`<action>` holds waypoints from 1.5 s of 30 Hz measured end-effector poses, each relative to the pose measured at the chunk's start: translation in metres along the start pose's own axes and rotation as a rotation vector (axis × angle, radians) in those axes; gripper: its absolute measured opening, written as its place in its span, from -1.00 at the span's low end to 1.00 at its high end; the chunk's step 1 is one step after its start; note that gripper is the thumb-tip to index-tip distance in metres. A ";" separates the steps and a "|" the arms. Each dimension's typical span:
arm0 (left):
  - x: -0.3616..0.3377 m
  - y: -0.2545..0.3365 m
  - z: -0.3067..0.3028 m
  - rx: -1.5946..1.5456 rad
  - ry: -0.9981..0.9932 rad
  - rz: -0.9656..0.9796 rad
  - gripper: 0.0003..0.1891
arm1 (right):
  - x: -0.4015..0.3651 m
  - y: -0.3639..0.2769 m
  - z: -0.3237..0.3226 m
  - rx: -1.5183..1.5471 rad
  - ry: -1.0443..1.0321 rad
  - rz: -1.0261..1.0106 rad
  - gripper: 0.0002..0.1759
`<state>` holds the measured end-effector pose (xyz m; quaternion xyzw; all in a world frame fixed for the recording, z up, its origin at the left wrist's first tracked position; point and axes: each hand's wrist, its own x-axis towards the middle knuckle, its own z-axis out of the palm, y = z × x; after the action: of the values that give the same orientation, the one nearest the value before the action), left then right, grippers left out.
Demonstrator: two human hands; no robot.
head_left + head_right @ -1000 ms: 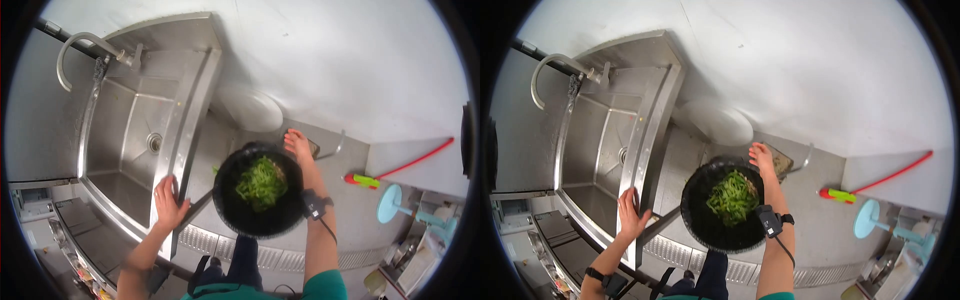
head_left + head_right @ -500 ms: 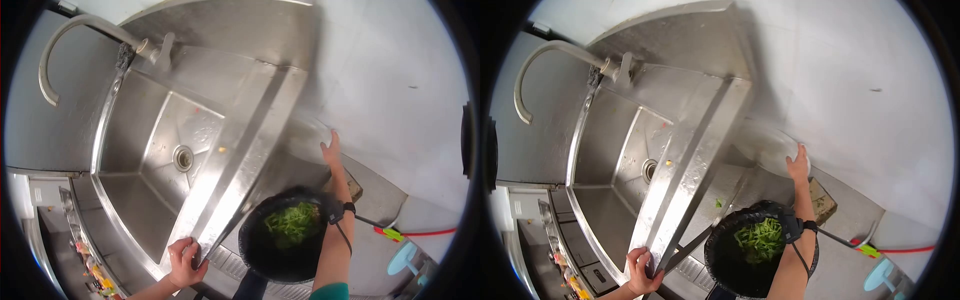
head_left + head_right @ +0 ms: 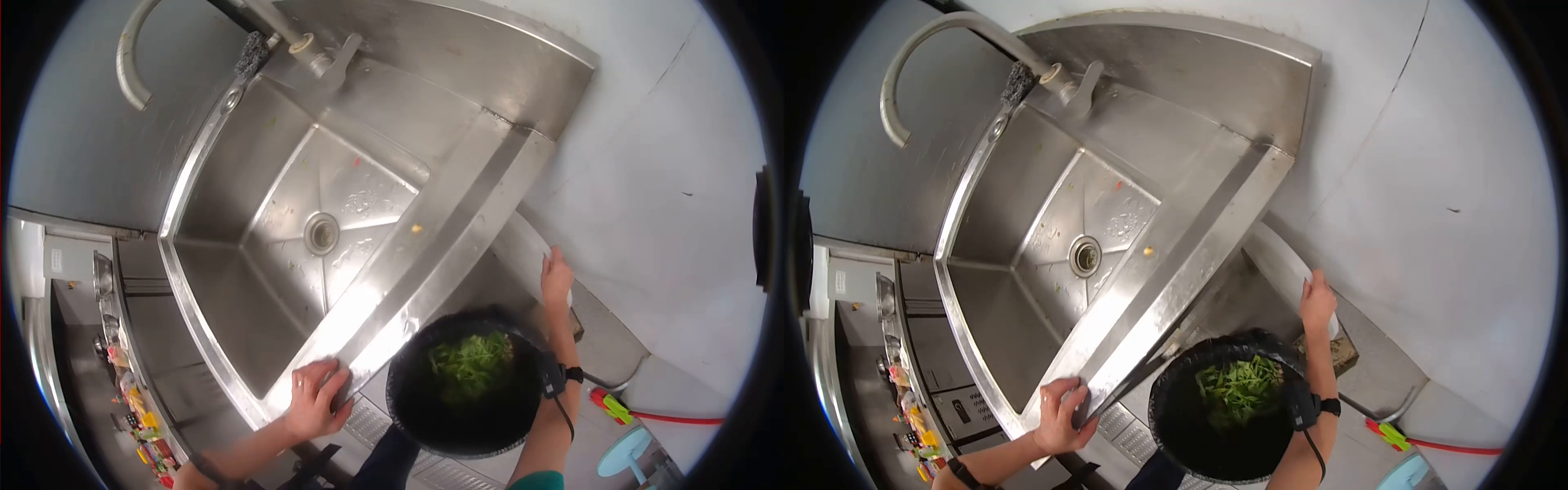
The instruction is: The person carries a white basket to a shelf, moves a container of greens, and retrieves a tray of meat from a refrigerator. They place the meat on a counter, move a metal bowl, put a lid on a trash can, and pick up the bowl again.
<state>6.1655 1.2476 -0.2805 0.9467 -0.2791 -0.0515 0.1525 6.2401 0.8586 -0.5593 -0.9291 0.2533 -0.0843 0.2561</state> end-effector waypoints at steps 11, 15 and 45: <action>-0.009 0.012 -0.011 -0.033 0.029 -0.009 -0.32 | -0.147 -0.053 -0.216 0.124 -0.027 -0.218 -0.81; -0.015 0.021 -0.016 -0.028 0.043 0.009 -0.30 | -0.247 -0.073 -0.223 0.231 -0.155 -0.314 -0.63; -0.036 0.030 0.006 -0.082 0.103 0.160 -0.32 | -0.581 -0.009 -0.003 1.403 0.134 1.444 -0.20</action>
<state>6.1185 1.2413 -0.2763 0.9156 -0.3435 -0.0020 0.2088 5.7452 1.1628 -0.5680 -0.1862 0.6623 -0.0914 0.7200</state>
